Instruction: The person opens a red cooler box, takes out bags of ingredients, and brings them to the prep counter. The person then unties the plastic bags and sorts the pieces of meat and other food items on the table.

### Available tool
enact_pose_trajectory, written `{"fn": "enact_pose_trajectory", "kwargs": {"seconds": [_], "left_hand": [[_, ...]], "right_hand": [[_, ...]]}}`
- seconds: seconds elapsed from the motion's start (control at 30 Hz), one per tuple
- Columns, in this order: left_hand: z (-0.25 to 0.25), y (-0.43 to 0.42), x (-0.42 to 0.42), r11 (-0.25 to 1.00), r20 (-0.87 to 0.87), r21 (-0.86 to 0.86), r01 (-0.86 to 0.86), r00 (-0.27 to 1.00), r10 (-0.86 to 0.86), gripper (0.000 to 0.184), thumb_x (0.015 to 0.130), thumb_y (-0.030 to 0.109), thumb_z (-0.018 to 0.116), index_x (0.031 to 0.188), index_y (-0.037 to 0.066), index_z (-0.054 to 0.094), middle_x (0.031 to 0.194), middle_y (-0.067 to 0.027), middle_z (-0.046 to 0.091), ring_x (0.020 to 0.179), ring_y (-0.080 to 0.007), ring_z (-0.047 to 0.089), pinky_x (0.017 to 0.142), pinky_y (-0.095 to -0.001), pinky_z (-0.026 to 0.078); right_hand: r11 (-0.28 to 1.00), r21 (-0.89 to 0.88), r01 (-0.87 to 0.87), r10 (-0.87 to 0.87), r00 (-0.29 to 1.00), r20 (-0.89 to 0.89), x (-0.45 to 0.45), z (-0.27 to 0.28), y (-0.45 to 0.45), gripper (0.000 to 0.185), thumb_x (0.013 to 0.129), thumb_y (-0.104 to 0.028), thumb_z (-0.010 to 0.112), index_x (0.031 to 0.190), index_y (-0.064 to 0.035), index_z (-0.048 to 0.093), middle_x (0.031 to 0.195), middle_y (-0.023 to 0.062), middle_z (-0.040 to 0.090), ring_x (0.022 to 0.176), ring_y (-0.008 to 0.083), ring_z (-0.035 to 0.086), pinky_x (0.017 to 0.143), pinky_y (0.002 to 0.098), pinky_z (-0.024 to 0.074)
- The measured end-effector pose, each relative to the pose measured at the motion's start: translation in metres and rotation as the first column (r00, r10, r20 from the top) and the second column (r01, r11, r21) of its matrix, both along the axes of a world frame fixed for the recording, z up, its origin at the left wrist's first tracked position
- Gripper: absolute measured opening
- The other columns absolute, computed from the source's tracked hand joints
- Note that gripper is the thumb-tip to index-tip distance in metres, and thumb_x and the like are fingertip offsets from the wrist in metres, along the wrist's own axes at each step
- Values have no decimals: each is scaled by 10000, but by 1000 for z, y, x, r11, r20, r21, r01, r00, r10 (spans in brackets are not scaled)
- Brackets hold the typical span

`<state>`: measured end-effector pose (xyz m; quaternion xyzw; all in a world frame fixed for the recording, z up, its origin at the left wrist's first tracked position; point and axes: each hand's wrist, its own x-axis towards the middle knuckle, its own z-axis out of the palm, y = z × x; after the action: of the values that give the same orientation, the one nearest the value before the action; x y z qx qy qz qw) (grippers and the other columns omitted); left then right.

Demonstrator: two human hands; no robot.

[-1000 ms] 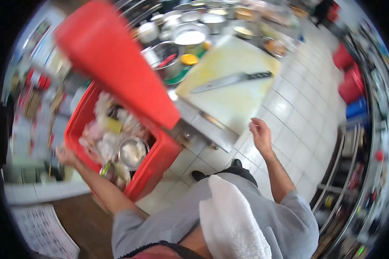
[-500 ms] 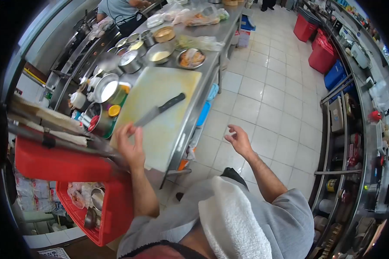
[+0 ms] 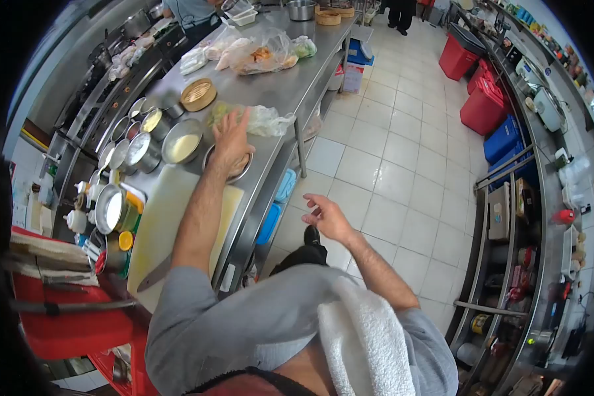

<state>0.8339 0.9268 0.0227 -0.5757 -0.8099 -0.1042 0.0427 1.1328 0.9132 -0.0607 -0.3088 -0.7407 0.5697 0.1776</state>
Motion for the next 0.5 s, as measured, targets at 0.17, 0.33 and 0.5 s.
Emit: {"fn": "enact_pose_trajectory", "kwargs": {"seconds": [0.17,0.33,0.5], "left_hand": [[-21,111,-45,870,-59,-491,-48,998,22,1008,572,229,815,1399,138,246,1503,-99,51,1363,-371,61,1037,-640,106],[-58,174,-95,833,152,-553,5,984,95,628,657,221,728,1220,70,495,1343,-174,382,1273,-326,323,1018,-621,176],[9,197,-137,872,699,155,-464,676,235,307,777,153,608,1031,-19,586,901,-131,639,829,-233,608,732,-335,484]], "right_hand": [[998,-47,30,-23,988,151,2,-3,135,478,770,-105,701,1209,-80,514,1029,101,566,806,168,592,718,306,501],[973,-173,154,-139,985,98,-2,-15,248,504,751,-111,724,1202,-43,509,1021,106,564,798,158,587,721,287,499],[984,-179,19,-9,998,56,-66,-18,350,549,714,-97,743,1203,-24,504,1024,103,553,841,164,570,723,276,485]]}}
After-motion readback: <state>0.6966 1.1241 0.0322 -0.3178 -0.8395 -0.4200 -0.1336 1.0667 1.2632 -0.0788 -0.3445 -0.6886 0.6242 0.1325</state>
